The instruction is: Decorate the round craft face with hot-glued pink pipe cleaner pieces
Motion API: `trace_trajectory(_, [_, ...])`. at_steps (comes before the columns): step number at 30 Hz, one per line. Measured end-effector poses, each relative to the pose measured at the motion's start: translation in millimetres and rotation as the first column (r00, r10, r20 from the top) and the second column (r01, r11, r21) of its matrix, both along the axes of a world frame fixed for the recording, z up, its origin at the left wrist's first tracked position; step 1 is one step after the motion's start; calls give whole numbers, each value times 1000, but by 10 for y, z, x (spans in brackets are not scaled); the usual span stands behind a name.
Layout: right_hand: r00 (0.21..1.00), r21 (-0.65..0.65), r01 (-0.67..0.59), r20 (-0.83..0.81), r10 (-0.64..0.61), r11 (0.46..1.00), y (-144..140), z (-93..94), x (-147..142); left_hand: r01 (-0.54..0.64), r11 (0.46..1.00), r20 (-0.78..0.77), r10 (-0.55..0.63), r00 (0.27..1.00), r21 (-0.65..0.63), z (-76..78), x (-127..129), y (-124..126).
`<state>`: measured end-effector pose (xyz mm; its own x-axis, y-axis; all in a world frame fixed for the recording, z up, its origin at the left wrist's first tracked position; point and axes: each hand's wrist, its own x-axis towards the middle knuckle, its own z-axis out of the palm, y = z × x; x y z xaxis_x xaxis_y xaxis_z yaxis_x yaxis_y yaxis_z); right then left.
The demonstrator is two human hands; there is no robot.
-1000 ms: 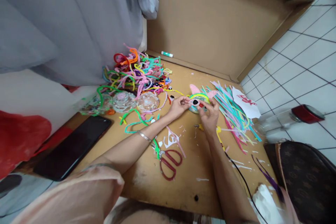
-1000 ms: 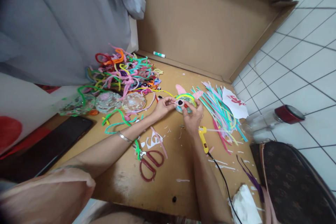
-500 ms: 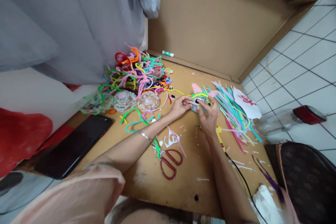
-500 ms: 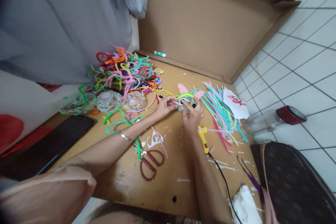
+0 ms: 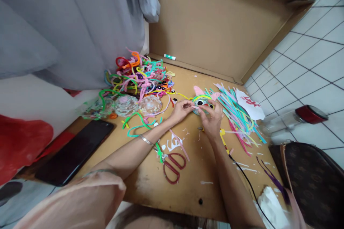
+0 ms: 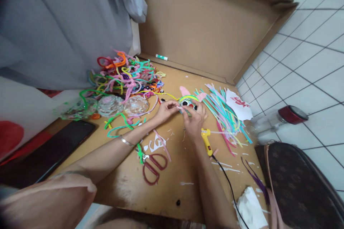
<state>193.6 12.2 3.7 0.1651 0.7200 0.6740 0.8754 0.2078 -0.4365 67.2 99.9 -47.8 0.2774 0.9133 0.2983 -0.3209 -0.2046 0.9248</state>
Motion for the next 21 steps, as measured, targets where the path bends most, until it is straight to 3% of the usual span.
trace_trajectory(5, [982,44,-96,-157,102,994,-22,86,-12,-3,1000,-20,3,1000,7,132,-68,-55])
trace_trajectory(13, [887,93,-212,-399,231,973,-191,281,-157,43,997,-51,-40,998,67,532,-238,-260])
trace_trajectory(16, [765,68,-220,-607,216,973,-247,275,-256,70,998,36,-70,997,8,630,-310,-408])
trace_trajectory(21, [424,78,-281,-884,197,957,-303,230,-407,39,989,168,-15,986,-141,600,-366,-739])
